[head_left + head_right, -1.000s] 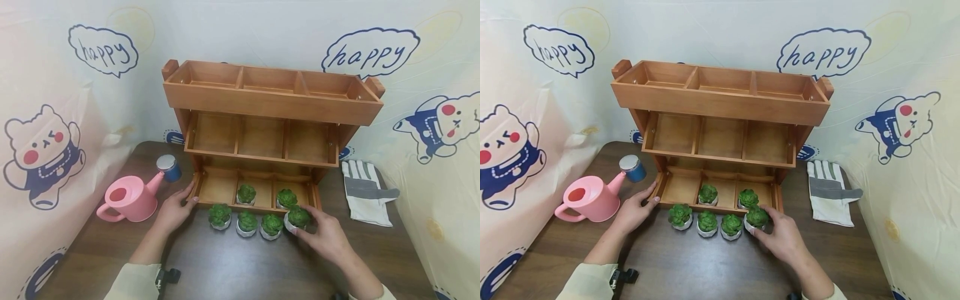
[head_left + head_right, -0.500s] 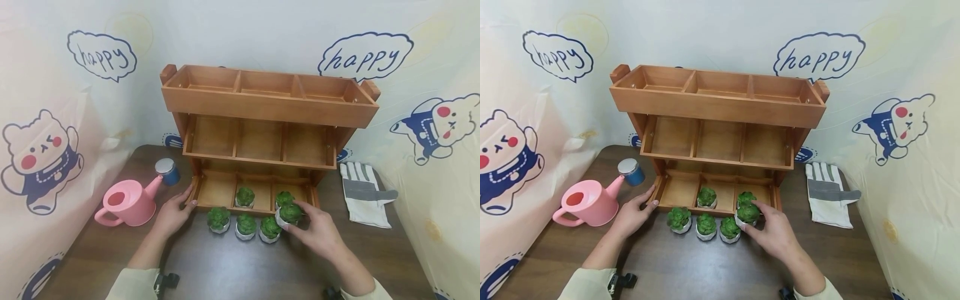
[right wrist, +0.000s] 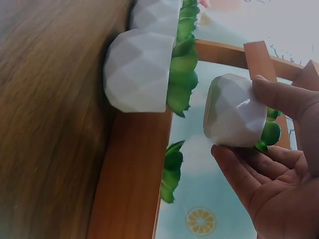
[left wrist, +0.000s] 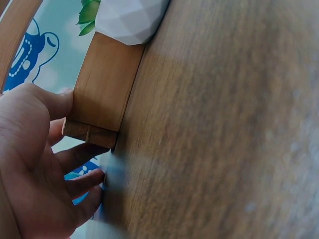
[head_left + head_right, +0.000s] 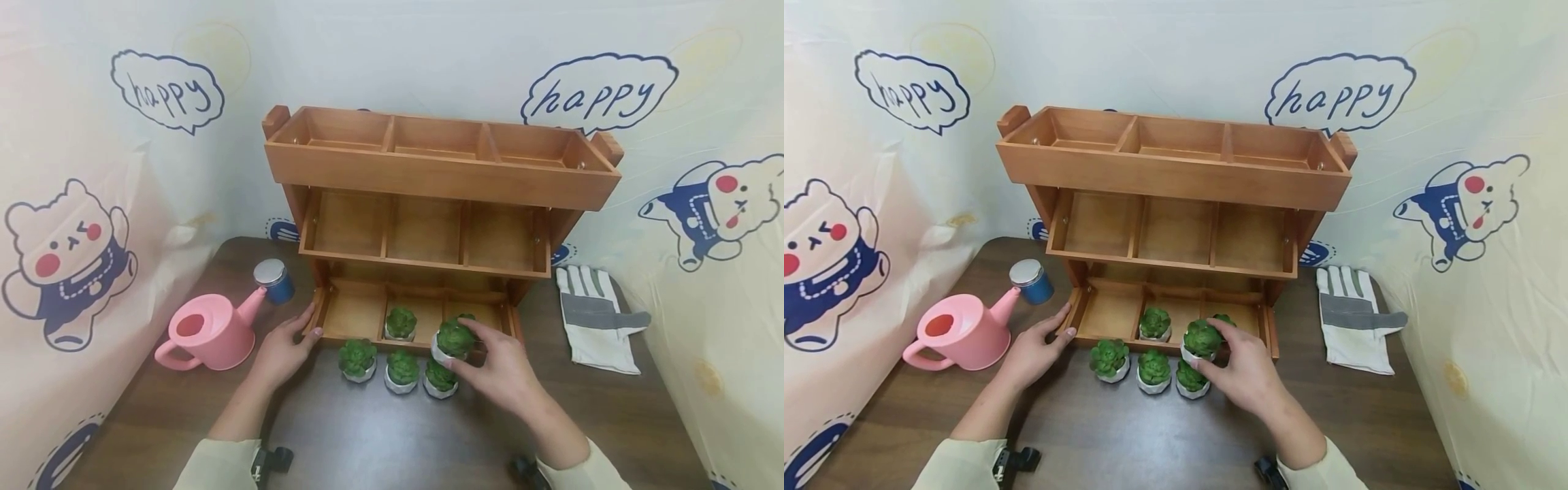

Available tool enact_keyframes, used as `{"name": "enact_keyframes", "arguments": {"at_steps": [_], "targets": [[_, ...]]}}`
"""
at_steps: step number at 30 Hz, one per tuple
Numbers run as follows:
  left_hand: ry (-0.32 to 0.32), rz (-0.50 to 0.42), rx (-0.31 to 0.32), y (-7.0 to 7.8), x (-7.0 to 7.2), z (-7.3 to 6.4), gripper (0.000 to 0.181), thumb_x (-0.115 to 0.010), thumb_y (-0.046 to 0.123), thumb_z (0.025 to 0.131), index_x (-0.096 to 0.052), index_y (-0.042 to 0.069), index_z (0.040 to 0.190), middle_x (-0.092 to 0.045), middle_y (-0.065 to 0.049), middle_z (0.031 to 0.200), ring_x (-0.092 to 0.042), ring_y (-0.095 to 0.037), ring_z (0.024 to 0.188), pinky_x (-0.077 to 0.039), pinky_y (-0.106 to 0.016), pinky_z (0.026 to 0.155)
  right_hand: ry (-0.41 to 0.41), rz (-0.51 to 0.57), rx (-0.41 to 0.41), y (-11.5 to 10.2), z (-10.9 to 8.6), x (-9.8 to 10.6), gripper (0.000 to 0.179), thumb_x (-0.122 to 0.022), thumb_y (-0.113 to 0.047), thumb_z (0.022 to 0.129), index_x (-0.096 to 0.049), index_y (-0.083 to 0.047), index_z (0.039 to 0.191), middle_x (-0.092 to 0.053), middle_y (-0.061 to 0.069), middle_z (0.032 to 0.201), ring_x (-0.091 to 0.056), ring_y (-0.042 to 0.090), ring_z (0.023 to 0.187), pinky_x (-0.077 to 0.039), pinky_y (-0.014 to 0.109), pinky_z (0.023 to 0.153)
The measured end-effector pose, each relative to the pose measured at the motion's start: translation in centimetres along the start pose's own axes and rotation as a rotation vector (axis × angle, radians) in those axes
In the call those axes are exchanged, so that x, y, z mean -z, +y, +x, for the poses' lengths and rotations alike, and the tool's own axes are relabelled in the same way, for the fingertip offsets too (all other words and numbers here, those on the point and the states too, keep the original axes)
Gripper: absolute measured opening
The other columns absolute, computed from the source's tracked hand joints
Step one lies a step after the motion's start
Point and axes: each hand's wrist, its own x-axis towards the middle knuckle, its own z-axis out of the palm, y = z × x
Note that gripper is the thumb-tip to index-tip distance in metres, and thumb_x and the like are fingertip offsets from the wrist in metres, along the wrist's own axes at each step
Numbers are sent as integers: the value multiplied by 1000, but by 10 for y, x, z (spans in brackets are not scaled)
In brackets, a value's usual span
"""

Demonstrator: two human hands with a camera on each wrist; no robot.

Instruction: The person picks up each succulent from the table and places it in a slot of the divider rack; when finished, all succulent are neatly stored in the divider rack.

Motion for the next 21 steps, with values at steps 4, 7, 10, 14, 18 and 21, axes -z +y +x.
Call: {"name": "enact_keyframes", "arguments": {"at_steps": [4,7,10,14,18,21], "targets": [[1,6,-4,-1,0,1,71,-53,61,102,-30,35,164,-40,-26,160,-35,-51,147,-29,-75,112,-14,23,7,-5,4,-4,69,-92,-30,79,-63,-16,140,-74,4,115,-75,16,94,-63,37,80],[-1,1,-1,-1,0,1,70,-54,59,102,-30,36,164,-40,-25,160,-36,-51,147,-30,-75,111,-19,14,11,-8,7,-7,69,-92,-32,79,-63,-17,140,-74,2,112,-74,15,93,-62,37,80],[-3,-6,3,0,0,1,68,-56,54,103,-30,36,163,-40,-25,160,-36,-51,147,-30,-76,111,-24,-1,17,-11,10,-10,70,-91,-33,79,-63,-16,140,-74,2,111,-72,14,93,-61,37,81],[-2,-7,5,2,0,0,68,-56,54,103,-32,35,163,-40,-25,160,-36,-51,147,-30,-75,111,-21,-18,31,-16,15,-14,70,-91,-35,79,-64,-16,140,-74,1,111,-70,17,95,-59,39,81],[4,-2,-1,2,1,0,68,-56,56,103,-33,35,163,-41,-25,160,-37,-50,146,-30,-74,112,-19,-20,43,-22,21,-20,70,-91,-37,79,-64,-16,141,-74,1,110,-69,22,96,-57,39,80],[7,7,-9,1,1,0,68,-55,56,103,-33,34,163,-41,-26,159,-37,-50,146,-30,-74,113,-24,-13,45,-27,25,-24,71,-91,-39,79,-64,-17,140,-74,0,111,-69,20,95,-57,37,80]]}}
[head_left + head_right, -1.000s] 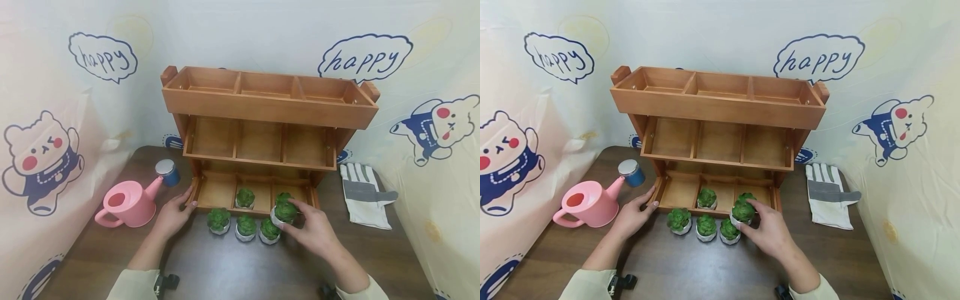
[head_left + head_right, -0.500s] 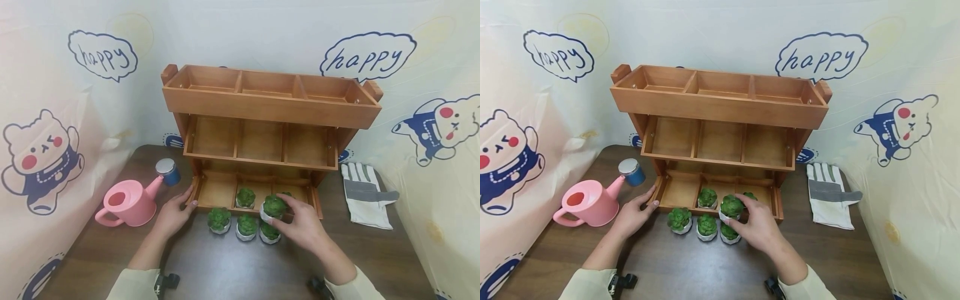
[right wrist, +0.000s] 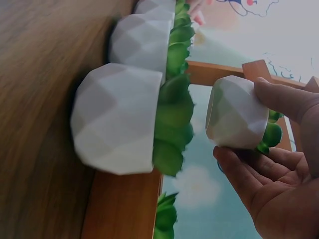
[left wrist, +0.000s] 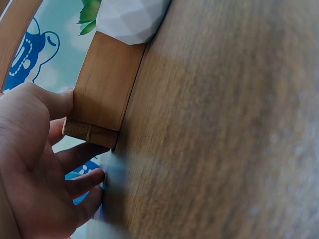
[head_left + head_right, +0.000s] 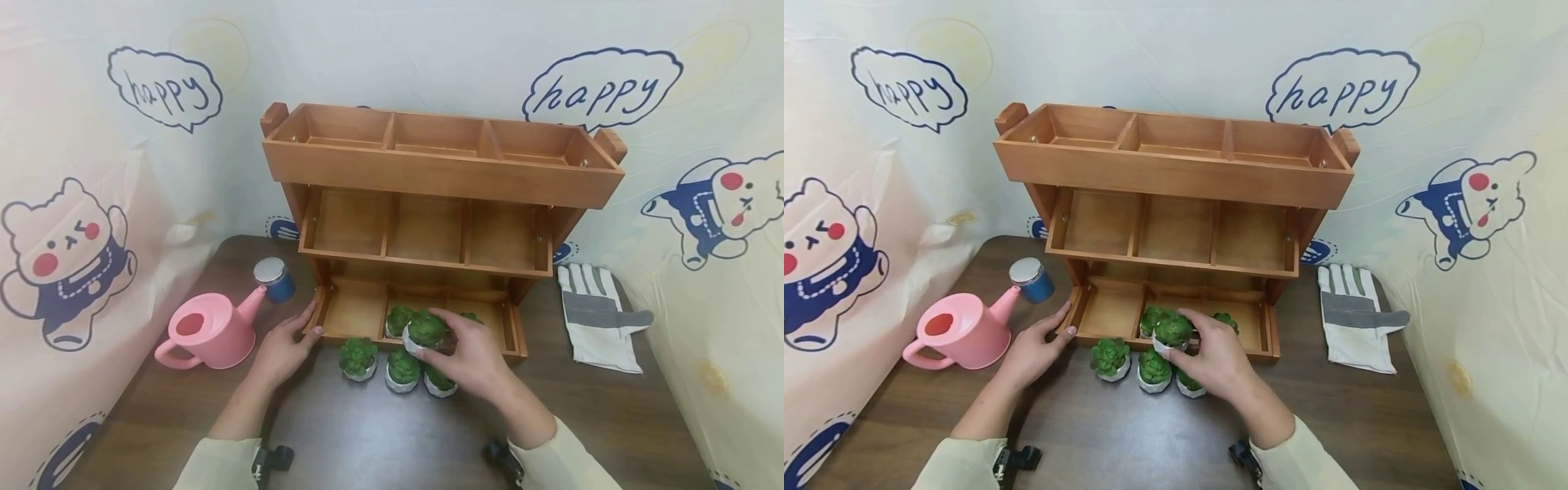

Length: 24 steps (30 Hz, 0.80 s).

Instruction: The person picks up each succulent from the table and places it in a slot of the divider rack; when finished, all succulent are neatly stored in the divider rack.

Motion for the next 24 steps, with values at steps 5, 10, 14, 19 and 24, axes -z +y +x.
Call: {"name": "enact_keyframes", "arguments": {"at_steps": [5,10,14,19,24], "targets": [[-6,-1,2,1,1,0,68,-55,56,103,-32,34,163,-40,-26,160,-36,-51,146,-29,-75,112,-16,33,-5,-7,7,-6,70,-90,-39,80,-63,-16,141,-75,-1,112,-71,16,94,-59,35,80],[-10,-3,11,1,1,0,68,-56,55,103,-32,34,163,-40,-26,160,-36,-51,147,-29,-75,112,-57,84,-2,-16,14,-12,71,-90,-37,81,-62,-14,142,-74,0,117,-74,18,102,-62,38,84],[-17,-11,17,1,1,0,69,-55,58,102,-32,35,163,-39,-26,160,-35,-51,147,-29,-75,112,-65,74,26,-21,21,-18,70,-88,-39,82,-62,-14,142,-73,1,121,-73,18,103,-61,40,86],[-21,-20,21,0,0,0,69,-56,57,102,-32,35,163,-39,-26,160,-35,-51,147,-29,-75,112,-62,51,58,-27,28,-26,69,-88,-41,82,-63,-15,141,-74,-2,114,-70,11,92,-58,33,80],[-21,-22,22,0,0,0,69,-56,58,102,-32,36,163,-39,-26,161,-35,-51,147,-30,-75,112,-66,43,61,-33,35,-32,69,-87,-44,82,-63,-16,141,-74,-1,112,-68,13,89,-57,33,77]]}}
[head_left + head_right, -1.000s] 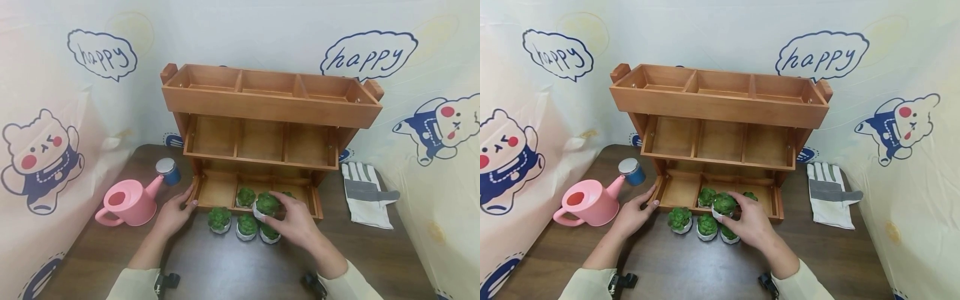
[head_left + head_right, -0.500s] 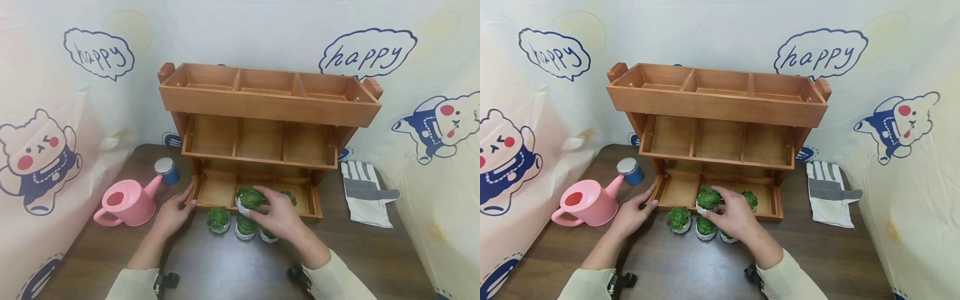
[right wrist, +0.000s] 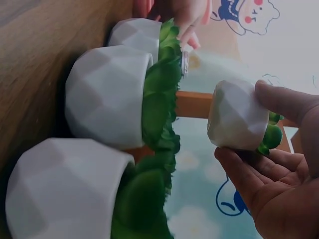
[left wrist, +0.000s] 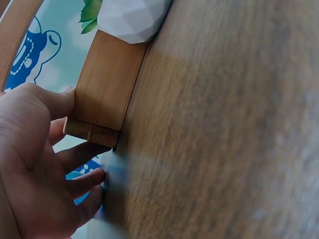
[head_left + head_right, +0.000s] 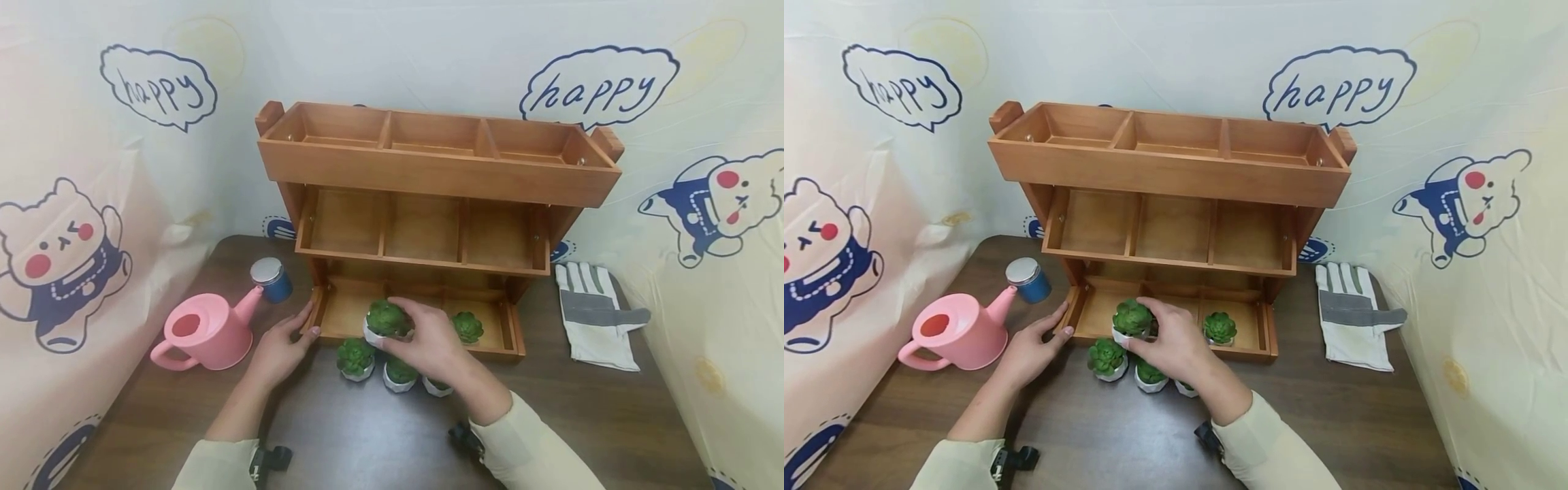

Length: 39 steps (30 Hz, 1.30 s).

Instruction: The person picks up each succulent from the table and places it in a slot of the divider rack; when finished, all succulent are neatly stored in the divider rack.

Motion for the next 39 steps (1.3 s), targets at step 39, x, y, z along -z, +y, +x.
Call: {"name": "enact_keyframes", "arguments": {"at_steps": [39], "targets": [[-4,-19,5,0,1,0,73,-52,67,99,-33,37,162,-37,-27,161,-33,-52,147,-28,-78,110,-165,-12,-3,-20,62,-54,73,-85,-44,85,-58,-13,146,-70,5,130,-67,16,114,-56,35,97]]}}
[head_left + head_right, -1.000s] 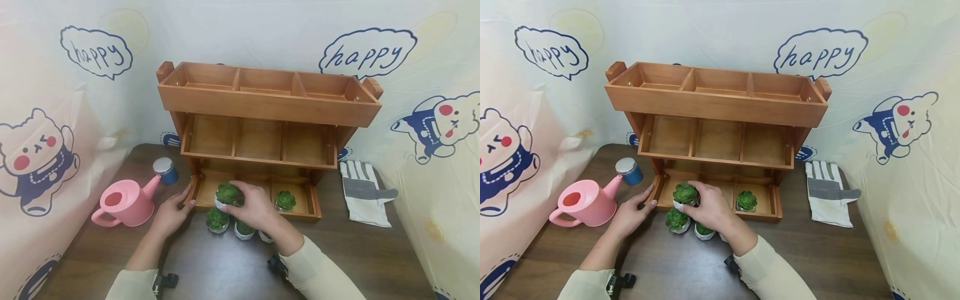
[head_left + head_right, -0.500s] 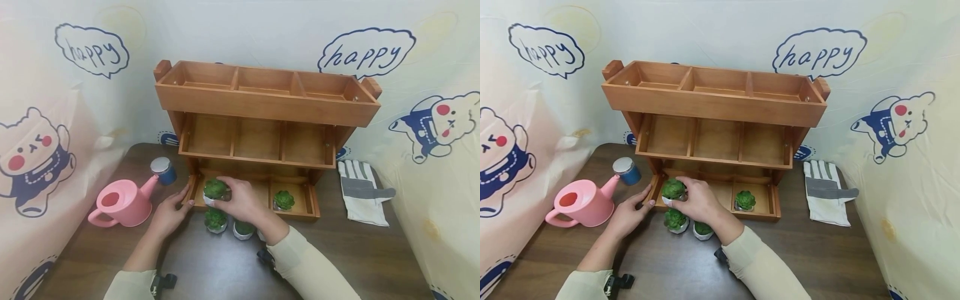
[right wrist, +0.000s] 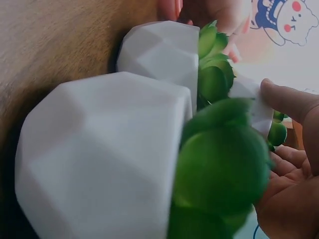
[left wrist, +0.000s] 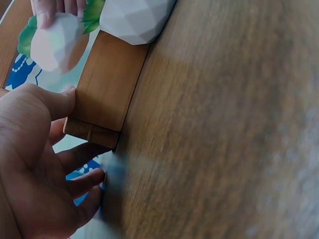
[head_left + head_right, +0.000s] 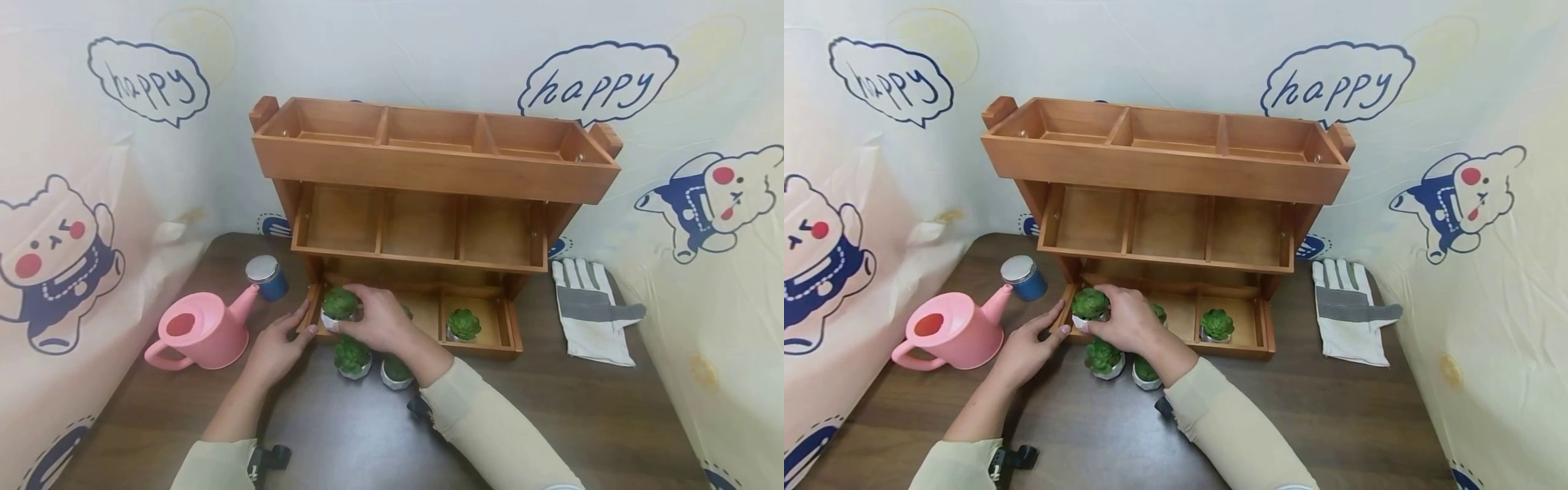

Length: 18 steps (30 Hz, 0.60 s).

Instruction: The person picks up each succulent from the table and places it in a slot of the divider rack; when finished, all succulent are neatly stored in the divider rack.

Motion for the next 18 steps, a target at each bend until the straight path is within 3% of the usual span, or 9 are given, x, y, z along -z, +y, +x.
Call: {"name": "enact_keyframes", "arguments": {"at_steps": [6,18], "targets": [[-17,-20,15,-1,1,0,76,-52,71,97,-31,39,162,-36,-26,162,-33,-52,148,-29,-78,110,-35,-7,5,0,9,-8,73,-84,-44,86,-58,-12,147,-69,5,133,-66,16,116,-55,34,99],[-22,-22,29,-1,2,-1,78,-51,73,96,-30,40,163,-36,-25,163,-31,-51,149,-28,-78,110,-82,1,-76,-1,25,-23,75,-84,-43,86,-56,-13,149,-66,4,138,-64,17,121,-53,37,105]]}}
